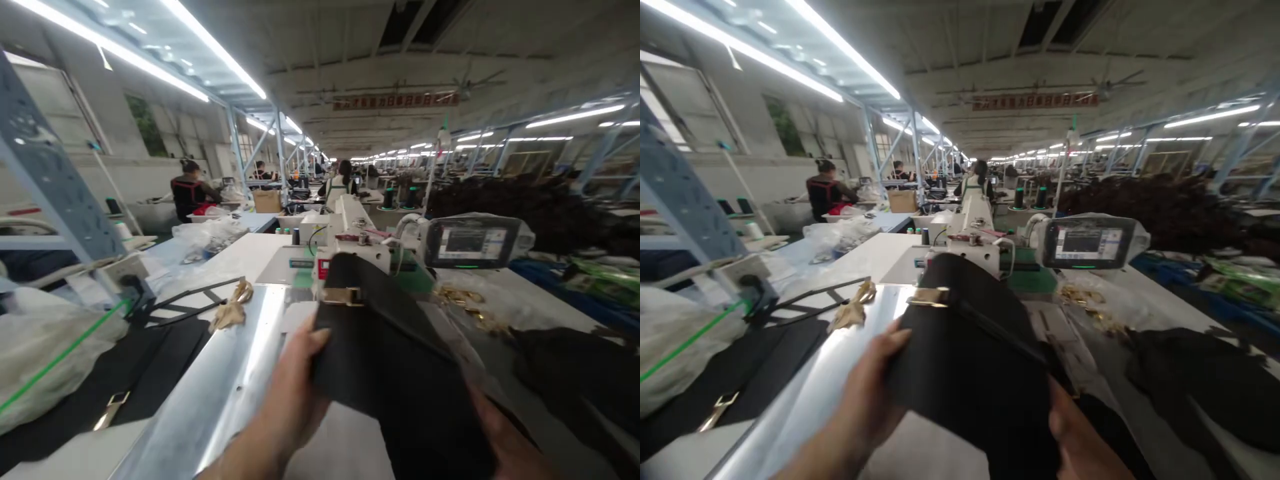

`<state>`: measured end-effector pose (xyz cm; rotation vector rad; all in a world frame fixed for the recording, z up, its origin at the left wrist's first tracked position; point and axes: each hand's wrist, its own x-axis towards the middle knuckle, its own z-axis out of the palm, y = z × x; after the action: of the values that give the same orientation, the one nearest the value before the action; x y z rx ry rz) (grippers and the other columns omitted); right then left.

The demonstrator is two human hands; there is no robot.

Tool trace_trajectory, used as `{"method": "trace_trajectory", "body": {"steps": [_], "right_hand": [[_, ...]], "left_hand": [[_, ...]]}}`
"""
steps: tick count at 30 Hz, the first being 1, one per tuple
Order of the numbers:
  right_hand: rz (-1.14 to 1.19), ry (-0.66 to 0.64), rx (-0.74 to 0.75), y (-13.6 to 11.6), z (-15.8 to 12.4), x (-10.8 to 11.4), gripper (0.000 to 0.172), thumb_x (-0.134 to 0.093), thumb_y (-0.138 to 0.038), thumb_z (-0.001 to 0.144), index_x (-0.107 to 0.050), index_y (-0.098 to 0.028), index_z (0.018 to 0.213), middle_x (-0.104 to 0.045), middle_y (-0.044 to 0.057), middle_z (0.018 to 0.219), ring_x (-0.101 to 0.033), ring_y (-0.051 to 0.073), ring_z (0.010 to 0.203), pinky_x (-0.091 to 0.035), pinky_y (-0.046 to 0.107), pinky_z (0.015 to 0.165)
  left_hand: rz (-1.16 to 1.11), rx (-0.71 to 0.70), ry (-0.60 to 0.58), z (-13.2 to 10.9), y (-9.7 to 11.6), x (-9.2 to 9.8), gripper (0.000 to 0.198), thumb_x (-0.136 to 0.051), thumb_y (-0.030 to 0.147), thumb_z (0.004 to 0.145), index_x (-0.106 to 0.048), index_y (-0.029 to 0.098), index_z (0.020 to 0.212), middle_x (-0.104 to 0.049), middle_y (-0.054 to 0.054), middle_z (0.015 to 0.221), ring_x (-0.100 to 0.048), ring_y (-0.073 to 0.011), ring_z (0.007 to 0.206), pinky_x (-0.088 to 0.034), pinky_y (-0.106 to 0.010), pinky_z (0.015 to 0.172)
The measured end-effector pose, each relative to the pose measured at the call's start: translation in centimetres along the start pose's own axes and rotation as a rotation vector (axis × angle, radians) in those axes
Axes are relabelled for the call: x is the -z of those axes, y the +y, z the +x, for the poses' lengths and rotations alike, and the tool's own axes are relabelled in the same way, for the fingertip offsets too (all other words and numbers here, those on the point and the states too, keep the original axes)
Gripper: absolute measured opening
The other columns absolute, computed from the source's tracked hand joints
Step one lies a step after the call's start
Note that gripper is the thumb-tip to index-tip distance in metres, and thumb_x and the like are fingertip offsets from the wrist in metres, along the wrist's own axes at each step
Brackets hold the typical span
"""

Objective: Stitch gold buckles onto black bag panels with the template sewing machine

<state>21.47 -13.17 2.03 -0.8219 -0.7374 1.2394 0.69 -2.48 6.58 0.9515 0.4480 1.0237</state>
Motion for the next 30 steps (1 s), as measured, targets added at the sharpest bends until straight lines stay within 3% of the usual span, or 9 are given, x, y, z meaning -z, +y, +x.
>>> {"method": "trace_trajectory", "body": {"steps": [2,4,6,9,12,15,20,24,30], "right_hand": [[0.151,0.136,0.014,-1.5,-1.0,0.6,0.054,-0.08,-0.058,0.067,-0.075,-0.028,0.112,-0.071,0.012,0.121,-0.054,0.038,0.129,-0.04,0.06,0.108],[0.225,0.282,-0.021,-3.2,-1.9,2.3,0.033,-0.079,-0.043,0.072,-0.078,-0.022,0.098,-0.075,0.012,0.11,-0.059,0.037,0.123,-0.04,0.061,0.109],[0.261,0.422,-0.09,-4.6,-2.8,4.5,0.022,-0.083,-0.033,0.066,-0.079,-0.018,0.082,-0.078,0.011,0.097,-0.064,0.037,0.115,-0.045,0.056,0.107],[0.311,0.623,-0.138,-5.6,-3.9,7.9,0.023,-0.087,-0.023,0.055,-0.078,-0.016,0.075,-0.078,0.009,0.09,-0.069,0.035,0.106,-0.054,0.046,0.101],[0.323,0.765,-0.09,-5.8,-4.5,10.6,0.032,-0.089,-0.019,0.046,-0.078,-0.016,0.076,-0.079,0.008,0.086,-0.072,0.034,0.1,-0.06,0.039,0.093],[0.365,0.826,-0.072,-5.9,-4.7,12.5,0.036,-0.09,-0.016,0.042,-0.077,-0.016,0.076,-0.078,0.008,0.083,-0.072,0.035,0.099,-0.062,0.039,0.088],[0.452,0.866,-0.062,-5.6,-4.9,15.1,0.039,-0.088,-0.012,0.045,-0.076,-0.016,0.081,-0.079,0.006,0.089,-0.072,0.032,0.101,-0.062,0.037,0.09],[0.487,0.881,-0.026,-5.2,-5.1,16.4,0.043,-0.09,-0.011,0.044,-0.077,-0.017,0.085,-0.079,0.006,0.092,-0.07,0.032,0.106,-0.06,0.038,0.094],[0.473,0.87,0.006,-5.3,-5.5,17.2,0.034,-0.087,-0.014,0.051,-0.078,-0.018,0.083,-0.079,0.004,0.092,-0.068,0.033,0.11,-0.057,0.044,0.099]], "left_hand": [[-0.064,0.093,-0.133,1.4,-3.2,-3.3,0.034,-0.069,0.041,0.077,-0.067,0.019,0.103,-0.066,-0.005,0.09,-0.064,-0.0212,0.083,-0.052,-0.027,0.068],[-0.063,0.175,-0.203,3.3,-6.8,-6.0,0.032,-0.069,0.037,0.073,-0.067,0.019,0.099,-0.065,-0.003,0.084,-0.061,-0.0186,0.076,-0.049,-0.025,0.063],[-0.013,0.208,-0.236,5.0,-9.9,-7.7,0.028,-0.068,0.033,0.073,-0.067,0.018,0.097,-0.064,-0.003,0.083,-0.057,-0.0165,0.073,-0.046,-0.023,0.063],[0.027,0.216,-0.306,6.9,-12.9,-8.5,0.023,-0.065,0.029,0.077,-0.068,0.017,0.097,-0.063,-0.003,0.084,-0.055,-0.0157,0.074,-0.044,-0.023,0.066],[0.097,0.239,-0.394,8.1,-14.4,-9.1,0.019,-0.062,0.03,0.084,-0.067,0.018,0.099,-0.06,-0.001,0.079,-0.053,-0.015,0.073,-0.042,-0.024,0.068],[0.171,0.257,-0.455,9.3,-15.4,-10.3,0.017,-0.062,0.032,0.087,-0.066,0.018,0.095,-0.059,0.001,0.076,-0.05,-0.0125,0.068,-0.04,-0.022,0.065],[0.195,0.325,-0.432,11.3,-17.0,-13.2,0.024,-0.071,0.033,0.077,-0.065,0.015,0.092,-0.062,0.001,0.074,-0.052,-0.0111,0.066,-0.04,-0.021,0.063],[0.191,0.376,-0.419,12.4,-18.3,-15.1,0.029,-0.074,0.031,0.069,-0.065,0.015,0.093,-0.063,0.001,0.072,-0.054,-0.0111,0.061,-0.039,-0.021,0.059],[0.194,0.419,-0.427,13.8,-20.2,-17.3,0.04,-0.084,0.036,0.062,-0.066,0.015,0.091,-0.066,0.0,0.077,-0.058,-0.0117,0.063,-0.042,-0.022,0.062]]}}
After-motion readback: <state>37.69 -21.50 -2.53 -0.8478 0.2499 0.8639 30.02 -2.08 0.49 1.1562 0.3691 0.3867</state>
